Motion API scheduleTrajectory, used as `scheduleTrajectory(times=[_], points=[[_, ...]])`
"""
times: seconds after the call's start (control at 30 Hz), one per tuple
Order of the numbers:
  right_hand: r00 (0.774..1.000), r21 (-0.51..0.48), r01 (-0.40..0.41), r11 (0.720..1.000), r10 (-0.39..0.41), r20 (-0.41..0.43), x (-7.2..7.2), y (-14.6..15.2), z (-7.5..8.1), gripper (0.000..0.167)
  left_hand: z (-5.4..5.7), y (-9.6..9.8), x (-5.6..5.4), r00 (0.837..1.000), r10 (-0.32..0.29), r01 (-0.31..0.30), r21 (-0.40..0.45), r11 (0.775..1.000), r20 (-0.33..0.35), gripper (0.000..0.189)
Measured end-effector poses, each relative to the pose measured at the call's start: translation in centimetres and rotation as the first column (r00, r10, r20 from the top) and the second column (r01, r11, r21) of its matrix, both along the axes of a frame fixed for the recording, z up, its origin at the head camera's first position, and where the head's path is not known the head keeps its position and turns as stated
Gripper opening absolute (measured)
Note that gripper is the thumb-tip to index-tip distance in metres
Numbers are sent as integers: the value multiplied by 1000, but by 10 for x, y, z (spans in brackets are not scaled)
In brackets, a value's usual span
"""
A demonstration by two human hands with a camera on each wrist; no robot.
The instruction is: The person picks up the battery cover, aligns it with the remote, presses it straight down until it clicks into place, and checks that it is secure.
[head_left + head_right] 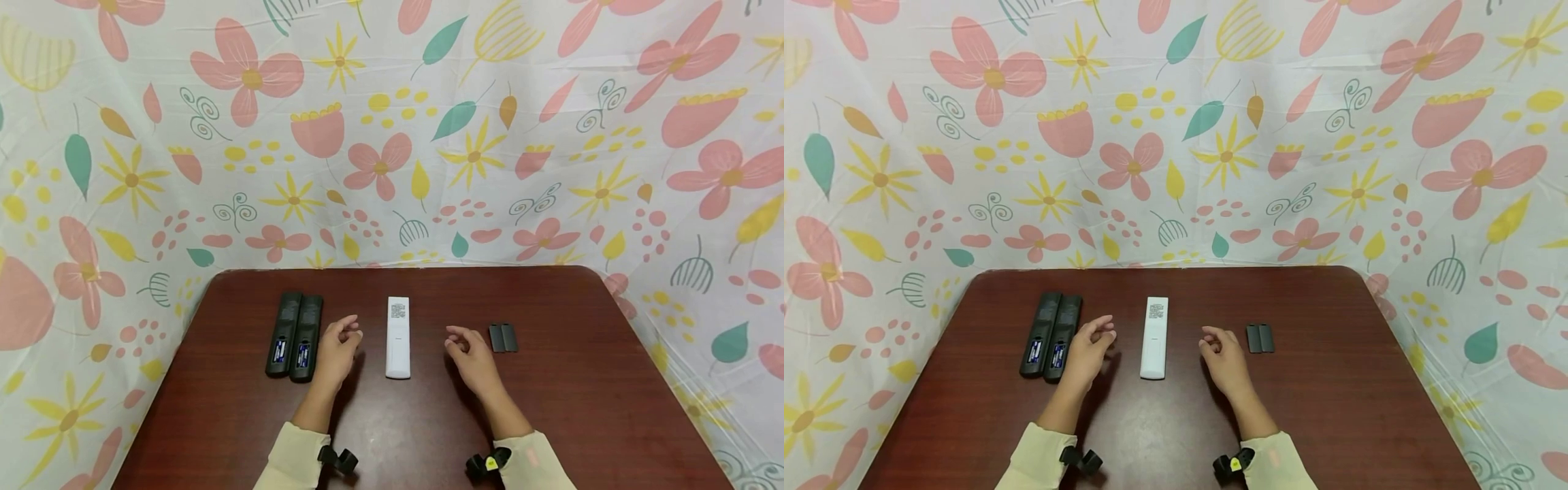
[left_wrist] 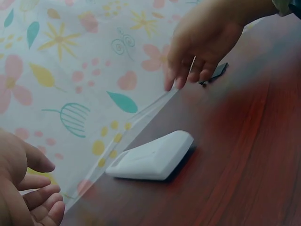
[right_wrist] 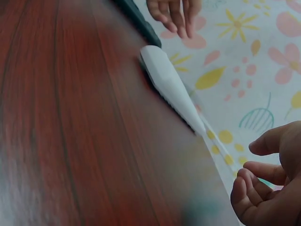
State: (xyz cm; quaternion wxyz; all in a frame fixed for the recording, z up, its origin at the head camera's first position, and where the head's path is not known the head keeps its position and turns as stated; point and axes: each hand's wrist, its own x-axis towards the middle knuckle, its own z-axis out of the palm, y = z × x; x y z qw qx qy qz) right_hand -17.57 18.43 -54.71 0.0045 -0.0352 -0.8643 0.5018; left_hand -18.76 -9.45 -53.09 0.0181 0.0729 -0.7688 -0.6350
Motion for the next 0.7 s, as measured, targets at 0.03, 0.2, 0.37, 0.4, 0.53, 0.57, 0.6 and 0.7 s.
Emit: scheduleTrajectory(times=[0.03,0.2,0.37,0.4,0.53,0.57,0.6,0.7], points=[[1000,5,2,1000,-2,-6,0,3,0,38,1,-2,0,1000,6,-6,-8,1000,1,40],[1000,44,22,999,-21,-14,1,17,0,39,1,-12,0,999,32,-31,-47,998,3,42],[999,68,48,997,-48,-3,3,28,2,40,0,-21,2,997,70,-75,-120,990,-42,41],[999,73,52,996,-53,0,3,30,2,41,0,-24,2,995,80,-86,-131,988,-52,40],[998,99,62,993,-63,8,5,41,2,42,2,-33,3,990,118,-130,-171,977,-79,41],[998,113,64,991,-65,10,5,44,1,43,2,-36,3,989,125,-139,-185,973,-83,41],[997,127,70,989,-72,10,5,47,1,43,3,-39,3,987,135,-149,-185,971,-86,41],[996,155,86,984,-88,7,5,55,-1,44,6,-50,3,984,156,-171,-213,962,-86,42]])
